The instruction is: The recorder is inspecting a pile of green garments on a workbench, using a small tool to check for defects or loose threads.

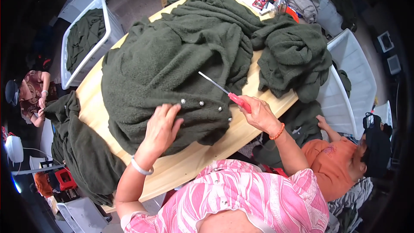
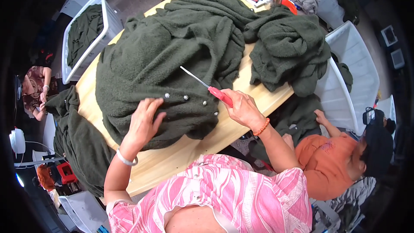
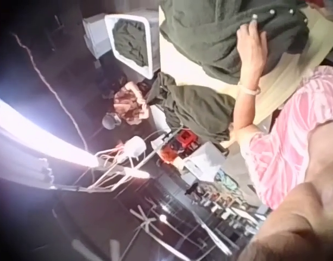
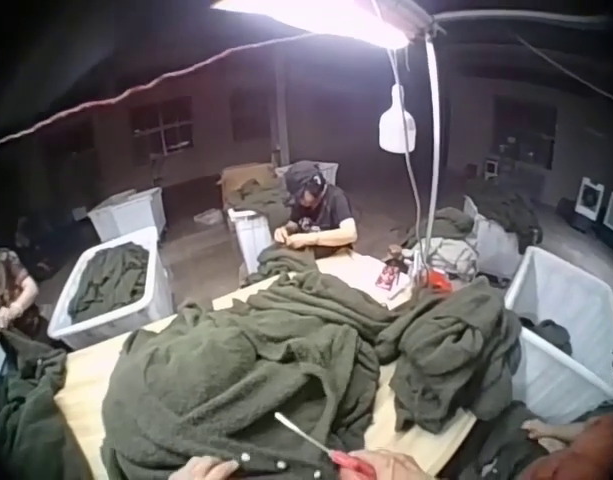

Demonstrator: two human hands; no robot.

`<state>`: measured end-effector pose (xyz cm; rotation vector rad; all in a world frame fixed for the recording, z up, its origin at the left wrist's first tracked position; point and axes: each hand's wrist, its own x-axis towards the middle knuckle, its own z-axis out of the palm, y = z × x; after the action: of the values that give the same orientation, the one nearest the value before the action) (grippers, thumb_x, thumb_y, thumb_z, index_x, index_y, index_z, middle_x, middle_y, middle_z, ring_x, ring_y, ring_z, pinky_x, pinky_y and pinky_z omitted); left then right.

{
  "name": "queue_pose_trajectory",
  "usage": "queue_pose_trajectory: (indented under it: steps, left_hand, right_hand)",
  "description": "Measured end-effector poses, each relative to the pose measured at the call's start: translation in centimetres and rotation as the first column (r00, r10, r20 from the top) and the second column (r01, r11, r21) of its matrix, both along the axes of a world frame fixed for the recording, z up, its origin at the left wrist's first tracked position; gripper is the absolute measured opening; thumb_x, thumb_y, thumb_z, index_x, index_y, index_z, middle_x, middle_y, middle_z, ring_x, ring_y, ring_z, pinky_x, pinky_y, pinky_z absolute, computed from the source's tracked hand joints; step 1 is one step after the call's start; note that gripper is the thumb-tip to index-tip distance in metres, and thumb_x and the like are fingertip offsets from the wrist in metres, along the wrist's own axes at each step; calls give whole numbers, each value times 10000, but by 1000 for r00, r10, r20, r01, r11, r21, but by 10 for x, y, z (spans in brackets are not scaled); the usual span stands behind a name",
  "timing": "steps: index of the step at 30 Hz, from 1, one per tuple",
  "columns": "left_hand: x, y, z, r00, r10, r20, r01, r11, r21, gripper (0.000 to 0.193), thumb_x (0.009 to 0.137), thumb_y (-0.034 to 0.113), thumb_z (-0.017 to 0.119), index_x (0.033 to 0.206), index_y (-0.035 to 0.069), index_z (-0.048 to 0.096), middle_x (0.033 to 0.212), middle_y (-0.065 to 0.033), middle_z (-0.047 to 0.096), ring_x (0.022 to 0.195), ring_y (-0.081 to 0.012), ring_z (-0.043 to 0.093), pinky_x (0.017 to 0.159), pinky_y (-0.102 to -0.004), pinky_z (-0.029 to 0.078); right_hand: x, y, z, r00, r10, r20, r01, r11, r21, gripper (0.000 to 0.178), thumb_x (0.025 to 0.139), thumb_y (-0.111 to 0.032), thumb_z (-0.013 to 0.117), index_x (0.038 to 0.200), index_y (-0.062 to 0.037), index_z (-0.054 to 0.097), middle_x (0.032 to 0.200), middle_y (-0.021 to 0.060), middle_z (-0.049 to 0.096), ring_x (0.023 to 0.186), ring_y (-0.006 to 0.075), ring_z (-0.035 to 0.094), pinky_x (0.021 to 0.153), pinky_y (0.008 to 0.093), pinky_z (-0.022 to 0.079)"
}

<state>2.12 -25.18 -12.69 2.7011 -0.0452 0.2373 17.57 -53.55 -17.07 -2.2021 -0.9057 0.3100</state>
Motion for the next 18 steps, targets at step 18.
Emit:
queue_pose_trajectory:
  steps: [18]
  left_hand:
    - [20, -51, -137, 992, -44, -122, 74, 963, 258, 711, 824, 376, 729, 1444, 162, 454, 1574, -157, 249, 1399, -506, 228, 1065, -718, 222]
  right_hand:
    - [-49, -35, 3, 982, 153, -112, -182, 925, -334, 169, 876, -134, 591, 1030, -63, 599, 786, 174, 665, 723, 410, 646, 669, 506, 507]
